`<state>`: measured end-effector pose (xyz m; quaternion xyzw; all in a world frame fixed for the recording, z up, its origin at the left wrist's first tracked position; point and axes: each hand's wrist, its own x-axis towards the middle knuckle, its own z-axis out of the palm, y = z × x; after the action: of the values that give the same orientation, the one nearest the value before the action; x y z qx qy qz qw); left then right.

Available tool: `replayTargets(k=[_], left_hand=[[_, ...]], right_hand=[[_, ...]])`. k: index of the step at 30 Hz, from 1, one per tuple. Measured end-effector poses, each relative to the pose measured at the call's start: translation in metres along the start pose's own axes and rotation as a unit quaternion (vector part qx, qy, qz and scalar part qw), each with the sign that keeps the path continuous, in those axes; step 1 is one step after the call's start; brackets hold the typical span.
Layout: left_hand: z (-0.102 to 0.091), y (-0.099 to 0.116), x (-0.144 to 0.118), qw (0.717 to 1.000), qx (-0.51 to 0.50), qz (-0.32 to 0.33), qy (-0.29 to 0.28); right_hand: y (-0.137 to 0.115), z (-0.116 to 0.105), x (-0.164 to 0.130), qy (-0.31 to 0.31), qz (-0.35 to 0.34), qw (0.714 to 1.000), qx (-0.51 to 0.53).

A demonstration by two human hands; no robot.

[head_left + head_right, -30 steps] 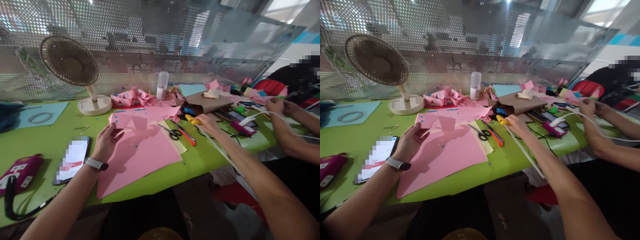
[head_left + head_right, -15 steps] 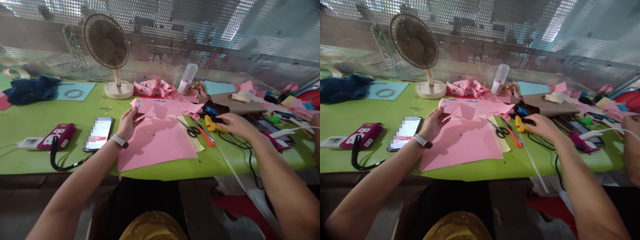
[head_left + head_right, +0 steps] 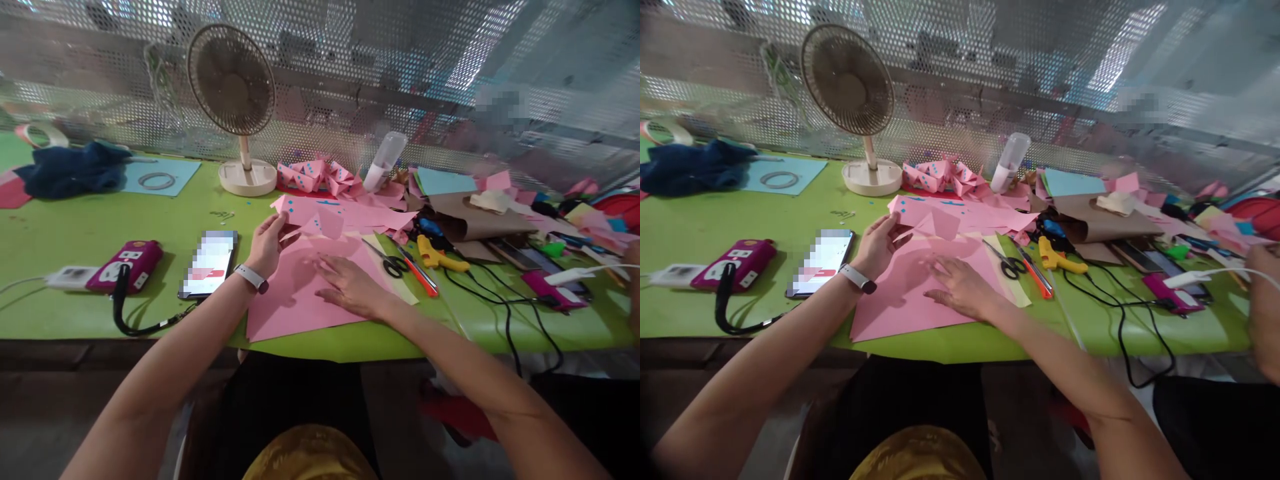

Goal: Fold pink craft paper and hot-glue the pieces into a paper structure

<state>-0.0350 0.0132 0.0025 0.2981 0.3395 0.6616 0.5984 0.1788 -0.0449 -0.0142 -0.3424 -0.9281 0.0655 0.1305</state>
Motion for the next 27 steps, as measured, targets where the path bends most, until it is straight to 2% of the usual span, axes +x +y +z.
replayTargets(k=[5, 8, 10, 12, 15, 17, 19, 21, 23, 25, 27], left_hand=[[0.0, -0.001, -0.001, 1.0, -0.007, -0.005, -0.01], [-0.001, -0.001, -0.001, 1.0, -0.011, 0.0, -0.007], [-0.001, -0.002, -0.001, 1.0, -0.006, -0.002, -0.005], [0.0, -0.002, -0.002, 1.0, 0.002, -0.01, -0.001], [0.002, -0.003, -0.006, 0.999, 0.015, -0.032, 0.003], [0.005, -0.003, -0.01, 0.999, 0.024, -0.046, -0.007], [0.007, -0.003, -0.015, 0.998, 0.03, -0.053, -0.022], [0.01, -0.004, -0.019, 0.997, 0.03, -0.063, -0.029], [0.013, -0.004, -0.023, 0.996, 0.031, -0.075, -0.032], [0.014, -0.004, -0.025, 0.996, 0.032, -0.078, -0.036], [0.014, -0.002, -0.025, 0.997, 0.03, -0.068, -0.031]], right_hand=[[0.001, 0.003, 0.0, -0.012, 0.03, 0.999, 0.028], [-0.001, -0.002, 0.001, 0.01, 0.074, 0.989, 0.131], [-0.002, -0.008, 0.002, 0.057, 0.116, 0.961, 0.245], [-0.003, -0.014, 0.004, 0.111, 0.163, 0.901, 0.387], [-0.003, -0.023, 0.012, 0.168, 0.21, 0.755, 0.598], [-0.003, -0.029, 0.019, 0.194, 0.224, 0.667, 0.683], [-0.004, -0.035, 0.027, 0.214, 0.227, 0.624, 0.716], [-0.004, -0.04, 0.035, 0.238, 0.228, 0.615, 0.717], [-0.004, -0.042, 0.041, 0.273, 0.221, 0.629, 0.694], [-0.001, -0.041, 0.045, 0.307, 0.213, 0.67, 0.641], [0.005, -0.039, 0.045, 0.306, 0.207, 0.745, 0.555]])
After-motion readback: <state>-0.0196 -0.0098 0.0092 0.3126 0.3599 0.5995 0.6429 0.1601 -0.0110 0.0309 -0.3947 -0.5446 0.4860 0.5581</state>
